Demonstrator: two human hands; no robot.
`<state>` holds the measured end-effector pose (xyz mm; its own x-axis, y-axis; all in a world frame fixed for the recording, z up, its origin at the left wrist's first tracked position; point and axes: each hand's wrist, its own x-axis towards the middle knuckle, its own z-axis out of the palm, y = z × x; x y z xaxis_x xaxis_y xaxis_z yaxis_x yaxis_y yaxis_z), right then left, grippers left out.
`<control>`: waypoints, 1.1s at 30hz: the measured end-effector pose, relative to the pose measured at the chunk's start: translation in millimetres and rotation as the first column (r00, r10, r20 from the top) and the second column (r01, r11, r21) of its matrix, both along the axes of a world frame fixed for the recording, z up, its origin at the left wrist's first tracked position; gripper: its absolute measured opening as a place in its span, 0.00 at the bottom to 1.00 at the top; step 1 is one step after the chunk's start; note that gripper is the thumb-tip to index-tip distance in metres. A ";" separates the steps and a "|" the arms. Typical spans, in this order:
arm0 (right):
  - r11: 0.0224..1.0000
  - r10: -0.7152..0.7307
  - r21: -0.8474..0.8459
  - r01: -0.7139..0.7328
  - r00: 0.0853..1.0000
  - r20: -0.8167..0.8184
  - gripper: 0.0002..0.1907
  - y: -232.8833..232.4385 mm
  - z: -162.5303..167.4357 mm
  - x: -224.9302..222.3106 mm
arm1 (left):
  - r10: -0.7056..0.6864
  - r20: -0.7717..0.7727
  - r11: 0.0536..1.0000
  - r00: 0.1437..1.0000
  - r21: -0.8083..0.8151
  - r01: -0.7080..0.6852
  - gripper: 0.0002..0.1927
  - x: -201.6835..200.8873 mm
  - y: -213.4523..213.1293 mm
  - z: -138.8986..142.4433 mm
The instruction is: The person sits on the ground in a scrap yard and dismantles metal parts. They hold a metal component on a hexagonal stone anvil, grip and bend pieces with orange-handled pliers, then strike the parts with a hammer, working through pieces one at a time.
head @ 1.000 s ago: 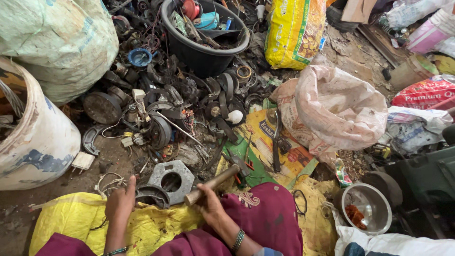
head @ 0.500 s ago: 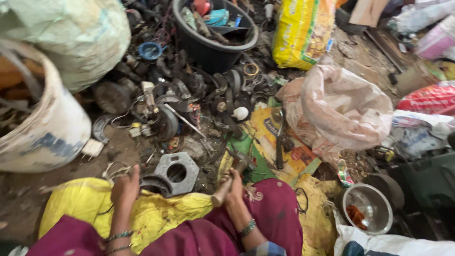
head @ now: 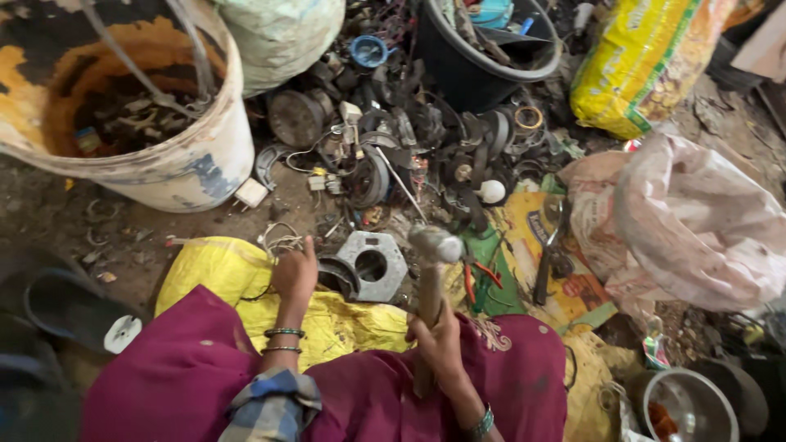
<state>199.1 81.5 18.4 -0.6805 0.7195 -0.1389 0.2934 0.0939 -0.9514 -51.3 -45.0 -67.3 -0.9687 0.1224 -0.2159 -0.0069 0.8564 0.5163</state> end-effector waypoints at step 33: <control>0.952 0.259 0.029 -0.303 0.857 0.445 0.27 -29.3 3.4 -22.6 | 0.103 -0.095 0.994 0.990 0.033 -0.100 0.39 -1.6 -3.7 1.7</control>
<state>176.5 52.1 21.7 -0.7436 0.5310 -0.4063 0.6192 0.3175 -0.7182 -53.0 -48.7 -65.6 -0.9925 0.0273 -0.1192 -0.0421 0.8388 0.5428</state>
